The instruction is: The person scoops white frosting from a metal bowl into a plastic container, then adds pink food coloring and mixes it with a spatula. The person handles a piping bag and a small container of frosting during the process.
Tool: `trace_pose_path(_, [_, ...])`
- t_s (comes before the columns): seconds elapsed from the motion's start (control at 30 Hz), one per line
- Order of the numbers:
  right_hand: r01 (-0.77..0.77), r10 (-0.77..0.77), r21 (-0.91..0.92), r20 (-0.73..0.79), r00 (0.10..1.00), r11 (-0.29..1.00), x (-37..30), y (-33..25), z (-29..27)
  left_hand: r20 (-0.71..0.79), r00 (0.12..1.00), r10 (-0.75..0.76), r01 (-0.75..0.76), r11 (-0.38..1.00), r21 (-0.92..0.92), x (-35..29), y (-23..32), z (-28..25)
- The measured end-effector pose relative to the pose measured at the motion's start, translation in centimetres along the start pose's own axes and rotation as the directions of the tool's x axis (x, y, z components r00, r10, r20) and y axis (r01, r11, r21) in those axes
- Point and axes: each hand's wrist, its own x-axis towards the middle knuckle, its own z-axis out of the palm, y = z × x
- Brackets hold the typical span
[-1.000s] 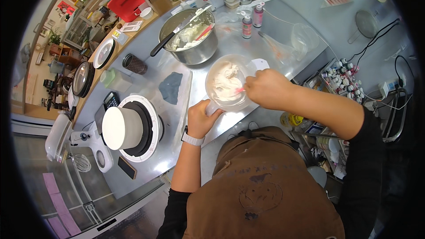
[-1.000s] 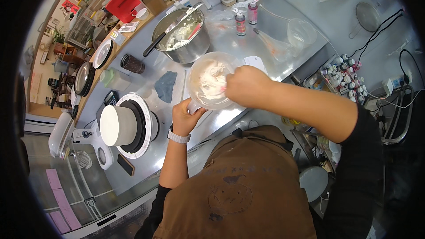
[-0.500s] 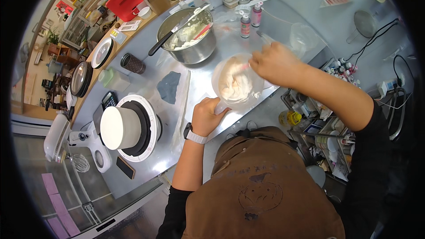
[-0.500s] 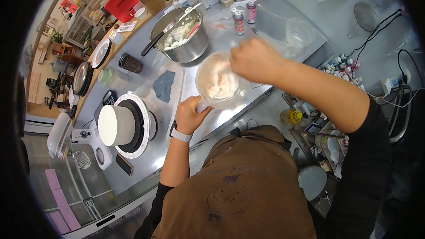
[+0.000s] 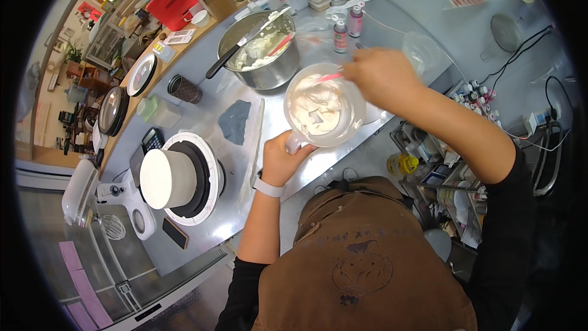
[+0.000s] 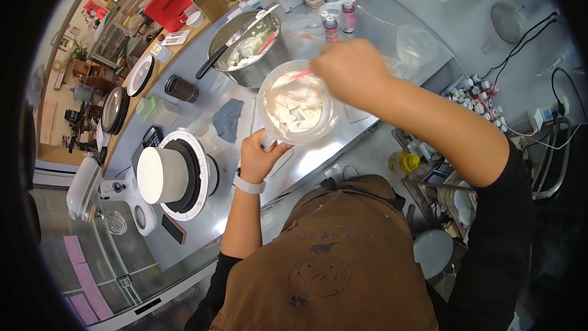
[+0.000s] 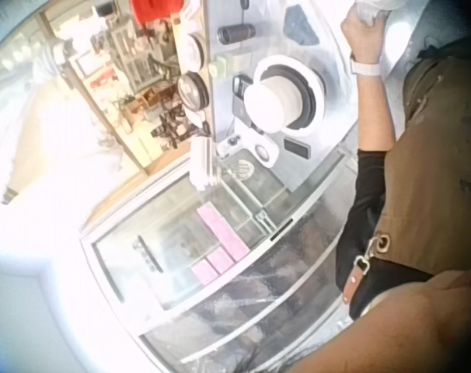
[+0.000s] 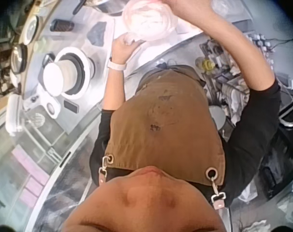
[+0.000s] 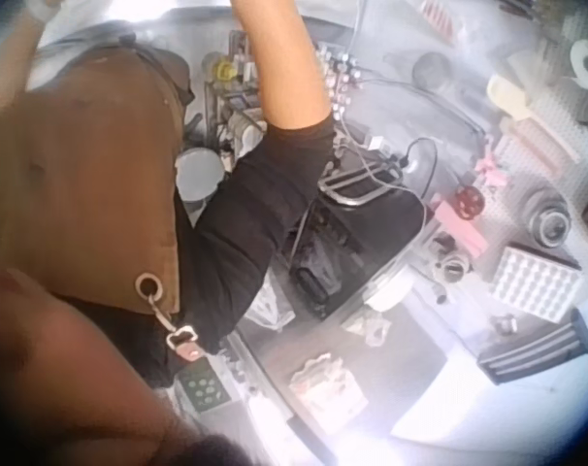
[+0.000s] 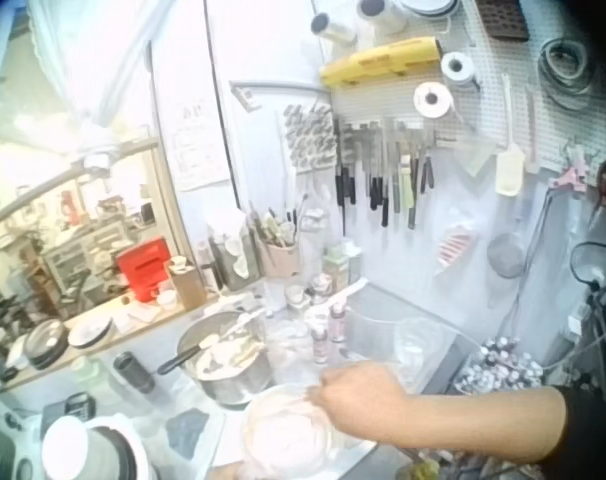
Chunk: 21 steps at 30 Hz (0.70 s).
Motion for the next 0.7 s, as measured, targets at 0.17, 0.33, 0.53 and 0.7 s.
trace_pose_path(0.17, [0.617, -0.622, 0.108, 0.251, 0.742, 0.779, 0.2, -3.9, -2.7, 0.310, 0.947, -0.087, 0.137, 0.980, -0.145, 1.4, -0.5, -4.5])
trace_pose_path(0.33, [0.933, -0.915, -0.059, 0.183, 0.359, 0.354, 2.1, -5.8, -3.6, 0.561, 0.826, -0.054, 0.127, 0.988, -0.091, 3.5, 0.3, -6.0])
trace_pose_path(0.53, [0.365, -0.293, -0.072, 0.462, 0.837, 0.928, 2.7, -1.5, 0.0, 0.372, 0.928, -0.005, -0.016, 0.998, 0.053, 1.7, 1.5, -4.8])
trace_pose_path(0.7, [-0.654, 0.124, 0.269, 0.864, 0.489, 0.707, -1.1, -0.4, 2.8, 0.033, 0.980, 0.194, -0.191, 0.899, 0.394, -0.9, 1.3, -1.8])
